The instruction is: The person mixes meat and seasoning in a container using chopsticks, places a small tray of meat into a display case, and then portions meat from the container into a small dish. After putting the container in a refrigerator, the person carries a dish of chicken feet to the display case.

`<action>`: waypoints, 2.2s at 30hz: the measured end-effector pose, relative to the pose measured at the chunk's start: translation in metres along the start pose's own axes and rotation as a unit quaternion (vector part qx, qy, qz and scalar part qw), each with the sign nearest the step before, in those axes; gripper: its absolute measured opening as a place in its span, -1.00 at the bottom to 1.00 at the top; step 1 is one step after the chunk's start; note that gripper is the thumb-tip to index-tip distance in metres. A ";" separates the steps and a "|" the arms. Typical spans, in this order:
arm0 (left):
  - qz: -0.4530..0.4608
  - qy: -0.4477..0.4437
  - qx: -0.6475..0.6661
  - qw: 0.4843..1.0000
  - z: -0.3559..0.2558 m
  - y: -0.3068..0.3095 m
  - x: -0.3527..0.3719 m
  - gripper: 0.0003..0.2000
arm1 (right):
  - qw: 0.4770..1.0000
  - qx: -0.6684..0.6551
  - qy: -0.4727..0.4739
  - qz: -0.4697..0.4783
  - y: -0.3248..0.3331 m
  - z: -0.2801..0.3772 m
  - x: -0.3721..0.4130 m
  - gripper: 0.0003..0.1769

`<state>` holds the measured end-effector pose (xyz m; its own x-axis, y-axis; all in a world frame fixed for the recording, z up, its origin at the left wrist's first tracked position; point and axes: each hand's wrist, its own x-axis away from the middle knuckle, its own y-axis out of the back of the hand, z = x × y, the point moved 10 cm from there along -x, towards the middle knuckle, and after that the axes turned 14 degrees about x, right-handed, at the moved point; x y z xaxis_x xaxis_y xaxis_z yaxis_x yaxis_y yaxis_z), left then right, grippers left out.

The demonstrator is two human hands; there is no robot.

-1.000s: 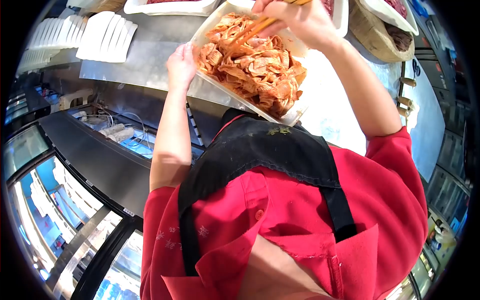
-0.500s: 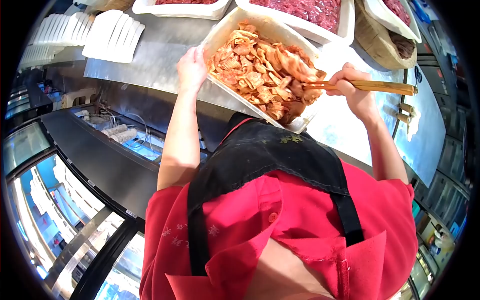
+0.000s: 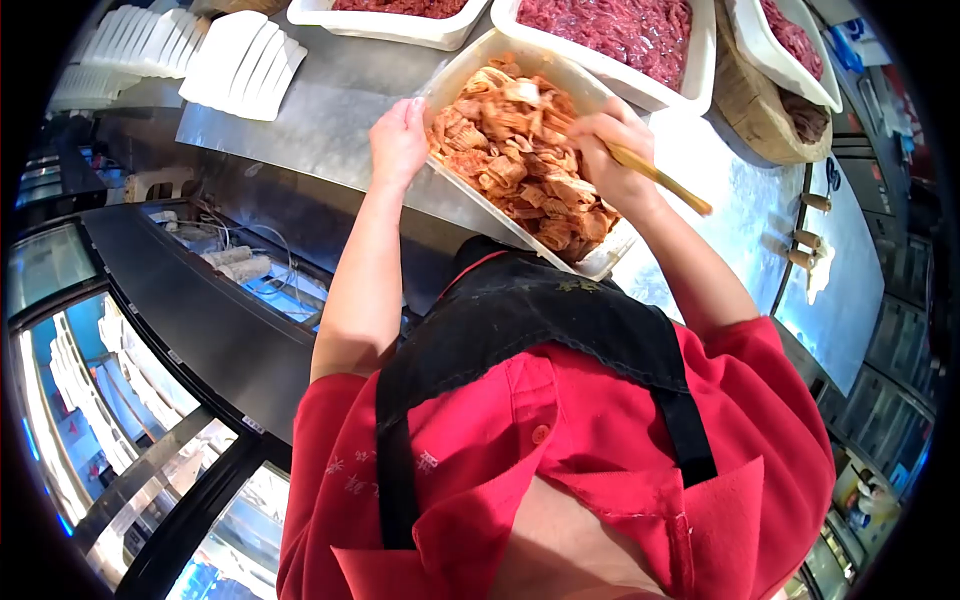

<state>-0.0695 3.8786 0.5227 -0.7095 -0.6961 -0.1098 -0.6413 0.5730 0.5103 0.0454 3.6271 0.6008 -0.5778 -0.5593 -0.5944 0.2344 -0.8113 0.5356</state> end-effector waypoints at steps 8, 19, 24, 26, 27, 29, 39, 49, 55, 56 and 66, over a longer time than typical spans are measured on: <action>-0.005 0.013 -0.009 1.000 0.003 -0.005 -0.002 -0.70 | 0.973 -0.100 0.182 0.106 -0.025 0.068 0.011 -0.82; -0.006 0.024 0.000 1.000 0.009 -0.003 -0.003 -0.68 | 0.930 -0.049 0.088 0.354 0.037 0.035 0.039 -0.82; -0.015 0.027 0.002 1.000 0.012 0.004 -0.004 -0.69 | 0.963 0.005 0.033 0.269 0.064 0.030 -0.007 -0.83; -0.018 0.022 -0.006 1.000 0.021 0.003 -0.003 -0.69 | 0.971 -0.076 0.064 0.217 0.047 0.047 -0.014 -0.83; -0.020 0.021 -0.006 1.000 0.022 0.004 -0.001 -0.69 | 0.965 -0.100 0.077 0.230 0.027 0.051 -0.011 -0.83; -0.017 0.031 0.004 0.999 0.025 0.004 0.001 -0.70 | 0.952 -0.145 0.084 0.256 -0.020 0.058 -0.004 -0.83; -0.016 0.005 -0.021 1.000 0.023 0.012 0.001 -0.71 | 0.957 -0.052 -0.074 0.275 0.013 -0.035 -0.015 -0.94; -0.025 0.018 -0.009 0.999 0.027 0.010 0.009 -0.70 | 0.938 -0.191 -0.254 0.142 -0.081 -0.054 -0.014 -0.83; -0.029 0.035 -0.024 0.999 0.033 0.015 0.005 -0.68 | 0.954 -0.061 -0.223 0.192 0.012 -0.038 0.057 -0.88; -0.029 0.024 -0.030 0.999 0.032 0.014 0.004 -0.68 | 0.945 -0.065 -0.244 0.206 0.024 -0.033 0.058 -0.89; -0.031 0.006 -0.020 0.999 0.020 0.018 0.006 -0.68 | 0.933 -0.112 -0.210 0.269 0.078 0.010 0.018 -0.86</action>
<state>-0.0912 3.8932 0.5140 -0.6649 -0.7353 -0.1315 -0.6716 0.5115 0.5360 0.0452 3.5555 0.6380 -0.5741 -0.8179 0.0379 0.7094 -0.4738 0.5217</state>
